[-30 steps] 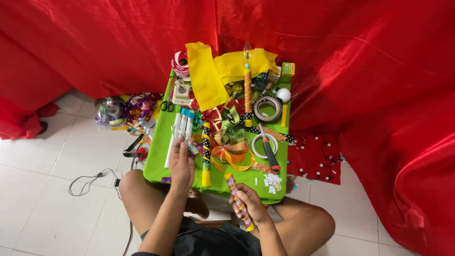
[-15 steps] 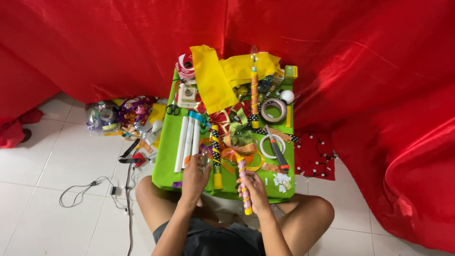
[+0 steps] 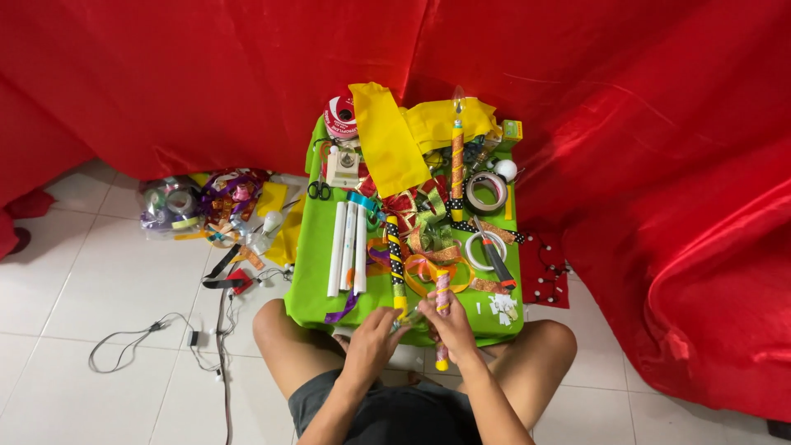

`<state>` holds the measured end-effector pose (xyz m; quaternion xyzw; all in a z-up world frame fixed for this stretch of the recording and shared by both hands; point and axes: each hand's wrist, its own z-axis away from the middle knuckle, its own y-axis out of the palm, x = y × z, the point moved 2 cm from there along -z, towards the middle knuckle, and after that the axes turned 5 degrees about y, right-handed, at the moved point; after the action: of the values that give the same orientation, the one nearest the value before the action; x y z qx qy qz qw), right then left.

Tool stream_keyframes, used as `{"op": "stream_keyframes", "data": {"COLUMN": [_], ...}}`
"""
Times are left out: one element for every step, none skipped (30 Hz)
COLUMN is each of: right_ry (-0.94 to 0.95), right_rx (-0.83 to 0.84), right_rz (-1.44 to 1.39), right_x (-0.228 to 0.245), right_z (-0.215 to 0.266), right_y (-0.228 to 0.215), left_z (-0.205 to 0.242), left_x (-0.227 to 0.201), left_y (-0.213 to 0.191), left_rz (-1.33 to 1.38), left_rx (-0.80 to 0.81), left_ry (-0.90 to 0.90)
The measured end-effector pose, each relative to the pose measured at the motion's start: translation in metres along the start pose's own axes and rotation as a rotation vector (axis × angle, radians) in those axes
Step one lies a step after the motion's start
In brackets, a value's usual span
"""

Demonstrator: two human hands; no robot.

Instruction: Securing decorative ribbons to a stick using adhesive tape for a handicraft project.

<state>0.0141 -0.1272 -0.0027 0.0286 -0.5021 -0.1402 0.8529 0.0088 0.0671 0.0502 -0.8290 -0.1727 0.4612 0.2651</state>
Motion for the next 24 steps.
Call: {"op": "stream_keyframes", "data": {"right_ry": [-0.006, 0.022, 0.05, 0.048, 0.017, -0.013, -0.012, -0.02, -0.028, -0.026, -0.028, -0.033, -0.033, -0.064, -0.096, -0.099, -0.1, -0.098, -0.098, -0.043, 0.012, 0.014, 0.016, 0.022], "right_rx": [-0.01, -0.024, -0.038, -0.044, -0.05, -0.054, -0.056, -0.051, -0.047, -0.049, -0.015, 0.017, 0.012, 0.084, 0.155, 0.154, 0.189, 0.227, 0.229, 0.167, 0.105, 0.11, 0.056, 0.0], "right_rz": [0.002, 0.034, 0.065, 0.071, 0.072, 0.072, 0.077, 0.081, 0.086, 0.087, 0.037, -0.014, -0.012, 0.0, 0.012, 0.011, -0.01, -0.032, -0.033, 0.011, 0.056, 0.054, 0.191, 0.329], "right_x": [0.001, 0.003, 0.003, 0.002, 0.0, -0.001, 0.001, 0.002, 0.003, 0.004, 0.005, 0.007, 0.005, 0.004, 0.003, 0.006, 0.009, 0.014, 0.011, 0.006, 0.001, 0.012, 0.023, 0.033], "right_z": [0.005, 0.009, 0.013, 0.012, 0.011, 0.01, 0.01, 0.012, 0.013, 0.015, 0.017, 0.018, 0.018, 0.018, 0.018, 0.02, 0.022, 0.022, 0.016, 0.01, 0.003, 0.006, 0.009, 0.014], "right_y": [0.001, 0.001, 0.001, -0.002, -0.004, -0.006, -0.006, -0.005, -0.004, -0.003, -0.001, -0.001, -0.005, -0.006, -0.008, -0.008, -0.008, -0.007, -0.012, -0.019, -0.026, -0.019, -0.014, -0.01], "left_z": [0.003, 0.007, 0.01, 0.011, 0.012, 0.014, 0.013, 0.013, 0.014, 0.015, 0.015, 0.014, 0.014, 0.012, 0.011, 0.011, 0.011, 0.01, 0.009, 0.009, 0.01, 0.01, 0.01, 0.011], "left_x": [0.0, -0.001, -0.001, 0.0, 0.003, 0.005, 0.009, 0.013, 0.016, 0.02, 0.024, 0.028, 0.029, 0.031, 0.032, 0.031, 0.03, 0.029, 0.026, 0.023, 0.019, 0.017, 0.014, 0.011], "left_y": [-0.002, -0.003, -0.003, -0.006, -0.007, -0.008, -0.009, -0.011, -0.012, -0.013, -0.013, -0.012, -0.012, -0.012, -0.013, -0.012, -0.011, -0.011, -0.009, -0.008, -0.006, -0.003, 0.0, 0.003], "left_rz": [0.01, 0.039, 0.067, 0.075, 0.122, 0.166, 0.171, 0.2, 0.229, 0.232, 0.301, 0.37, 0.375, 0.396, 0.417, 0.417, 0.415, 0.41, 0.408, 0.36, 0.312, 0.307, 0.289, 0.275], "left_rx": [0.0, 0.007, 0.013, 0.01, 0.069, 0.129, 0.127, 0.136, 0.146, 0.147, 0.148, 0.149, 0.151, 0.159, 0.167, 0.168, 0.145, 0.121, 0.121, 0.092, 0.064, 0.063, 0.048, 0.037], "left_ry": [0.007, 0.02, 0.033, 0.033, 0.003, -0.03, -0.031, -0.047, -0.063, -0.065, -0.125, -0.183, -0.183, -0.21, -0.238, -0.234, -0.216, -0.2, -0.2, -0.182, -0.164, -0.167, -0.159, -0.155]}}
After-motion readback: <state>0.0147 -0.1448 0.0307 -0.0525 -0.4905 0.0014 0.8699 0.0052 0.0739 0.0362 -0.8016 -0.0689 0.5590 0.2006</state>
